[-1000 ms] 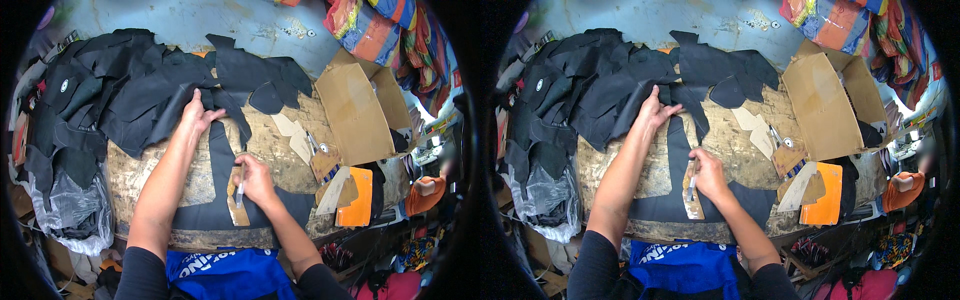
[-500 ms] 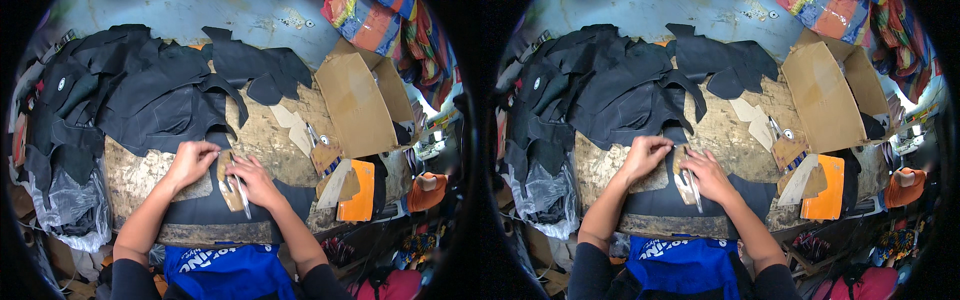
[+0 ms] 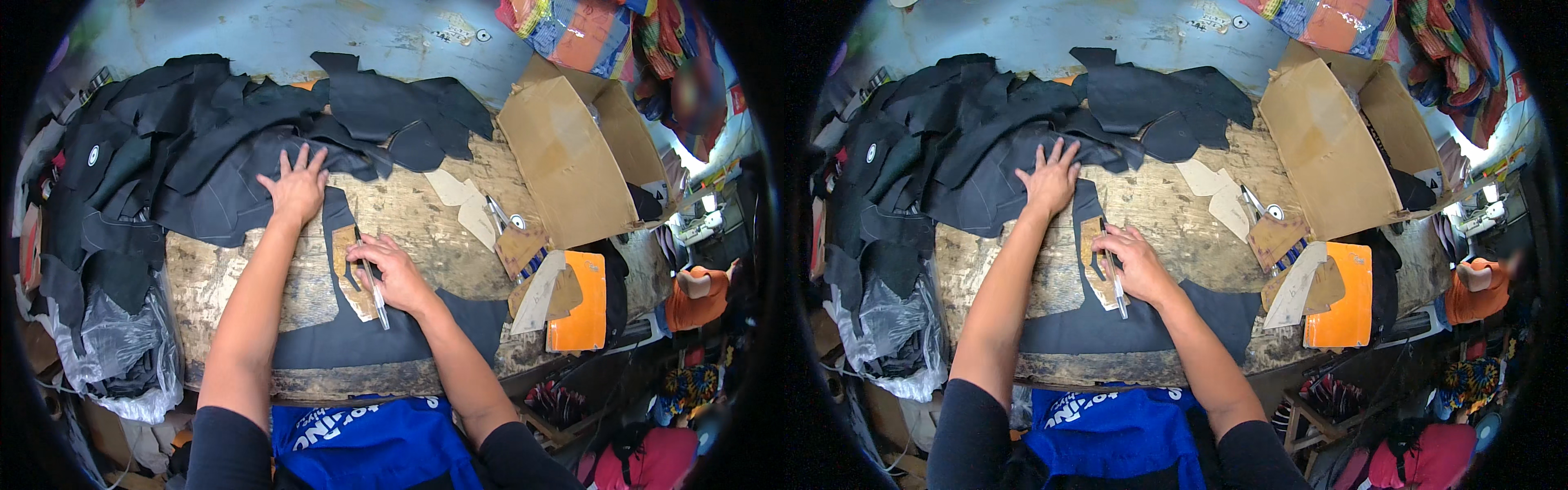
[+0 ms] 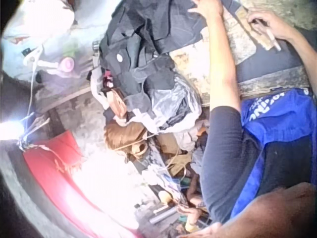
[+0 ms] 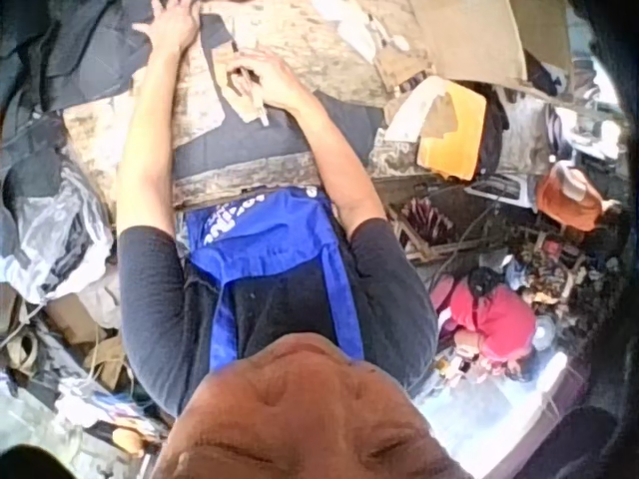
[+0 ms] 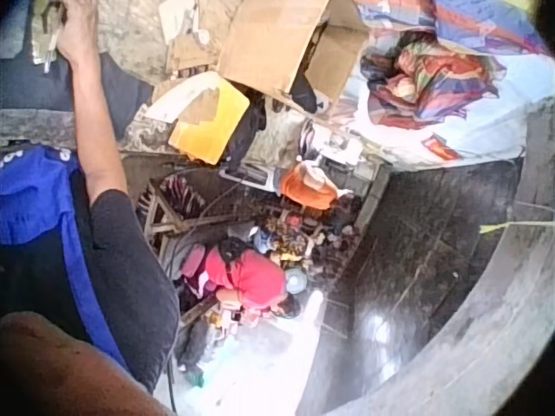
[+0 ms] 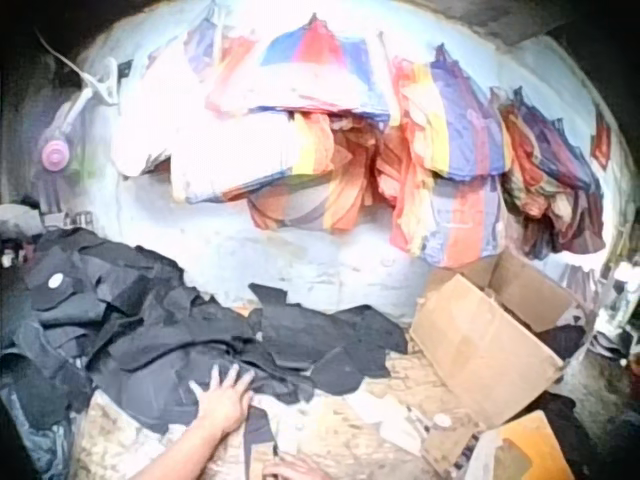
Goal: The person places cardboard pattern pieces on a large sheet of black fabric and traces their outlines with a white marker. The person repositions the patterns multiple times to mark several sections of the fabric.
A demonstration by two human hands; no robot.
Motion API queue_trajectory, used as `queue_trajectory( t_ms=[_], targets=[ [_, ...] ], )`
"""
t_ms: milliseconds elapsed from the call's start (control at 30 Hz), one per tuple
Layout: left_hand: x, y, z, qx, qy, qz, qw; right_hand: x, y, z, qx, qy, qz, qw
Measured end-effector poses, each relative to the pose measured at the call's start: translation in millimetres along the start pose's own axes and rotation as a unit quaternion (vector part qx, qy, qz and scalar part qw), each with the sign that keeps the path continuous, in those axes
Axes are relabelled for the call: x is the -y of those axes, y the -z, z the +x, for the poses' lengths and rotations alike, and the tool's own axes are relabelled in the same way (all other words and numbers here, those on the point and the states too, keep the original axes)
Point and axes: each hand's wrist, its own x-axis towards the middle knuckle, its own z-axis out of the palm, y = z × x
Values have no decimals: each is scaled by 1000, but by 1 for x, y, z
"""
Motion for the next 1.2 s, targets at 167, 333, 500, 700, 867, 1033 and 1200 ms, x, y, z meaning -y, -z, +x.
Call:
queue_trajectory(
  t_ms=[167, 333, 500, 700, 867, 1033, 1200],
  targets=[
    [9, -3, 5, -48, -55, -119, 990, 1, -1, 1, 3, 8, -19, 1000],
    [18, 21, -90, -43, -149, -194, 969, -3, 0, 2, 1, 6, -5, 1000],
    [-2, 18, -161, 40, -76, -138, 987, -2, -1, 3, -6, 4, 19, 1000],
    [-1, 15, -162, 40, -68, -140, 987, 12, 38, -8, -180, -152, 325, 916],
    [-3, 15, -164, 33, -63, -127, 989, 29, 52, -40, -251, -155, 475, 829],
    [-2, 13, -164, 23, -65, -135, 988, 41, 27, -66, -183, -201, 457, 847],
    [-2, 12, -165, 18, -67, -135, 988, 41, 7, -73, -140, -192, 391, 889]
  ],
)
